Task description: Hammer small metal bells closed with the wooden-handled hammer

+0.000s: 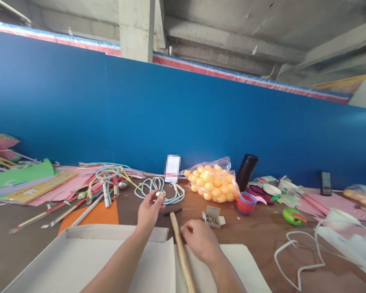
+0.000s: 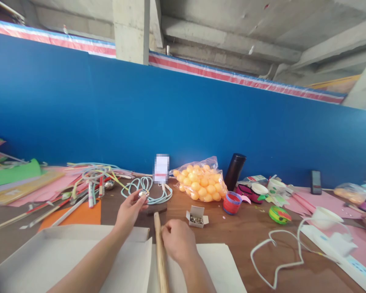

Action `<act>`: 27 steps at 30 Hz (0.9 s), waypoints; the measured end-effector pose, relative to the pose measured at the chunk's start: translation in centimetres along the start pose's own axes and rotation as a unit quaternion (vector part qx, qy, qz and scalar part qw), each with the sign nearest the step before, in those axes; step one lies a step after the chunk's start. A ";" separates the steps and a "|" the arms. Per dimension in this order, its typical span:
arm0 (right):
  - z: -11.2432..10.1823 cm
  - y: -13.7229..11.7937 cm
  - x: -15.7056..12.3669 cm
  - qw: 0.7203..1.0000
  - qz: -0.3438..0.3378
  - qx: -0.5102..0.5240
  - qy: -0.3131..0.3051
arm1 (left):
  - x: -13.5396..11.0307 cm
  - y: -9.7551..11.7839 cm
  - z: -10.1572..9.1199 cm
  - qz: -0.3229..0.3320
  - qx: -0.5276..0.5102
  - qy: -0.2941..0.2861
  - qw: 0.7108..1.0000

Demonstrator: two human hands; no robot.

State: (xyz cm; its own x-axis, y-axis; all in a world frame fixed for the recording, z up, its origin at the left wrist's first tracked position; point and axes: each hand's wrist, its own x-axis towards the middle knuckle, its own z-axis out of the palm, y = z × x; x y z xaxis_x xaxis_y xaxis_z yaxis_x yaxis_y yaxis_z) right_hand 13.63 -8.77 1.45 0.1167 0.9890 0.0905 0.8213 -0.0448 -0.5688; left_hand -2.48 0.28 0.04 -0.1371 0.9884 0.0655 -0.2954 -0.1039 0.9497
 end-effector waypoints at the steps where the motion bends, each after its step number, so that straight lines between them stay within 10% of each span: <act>1: -0.6 0.3 0.2 1.000 0.013 -0.013 0.021 | 0.0 0.0 0.0 0.001 0.007 0.001 1.000; 9: -5.1 4.7 2.0 0.966 0.222 -0.084 0.103 | -0.4 0.2 0.0 0.006 0.024 -0.009 1.000; 27: -3.7 5.6 2.7 0.969 0.211 -0.107 0.066 | -0.8 0.5 0.4 -0.011 0.022 -0.015 1.000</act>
State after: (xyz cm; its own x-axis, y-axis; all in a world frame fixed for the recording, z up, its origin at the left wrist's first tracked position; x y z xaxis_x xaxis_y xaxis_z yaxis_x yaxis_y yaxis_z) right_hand 20.61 -6.86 1.56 0.5262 0.8503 -0.0007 0.7804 -0.4833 -0.3967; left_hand -2.11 -0.48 0.56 -0.1017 0.9934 0.0529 -0.2559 -0.0775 0.9636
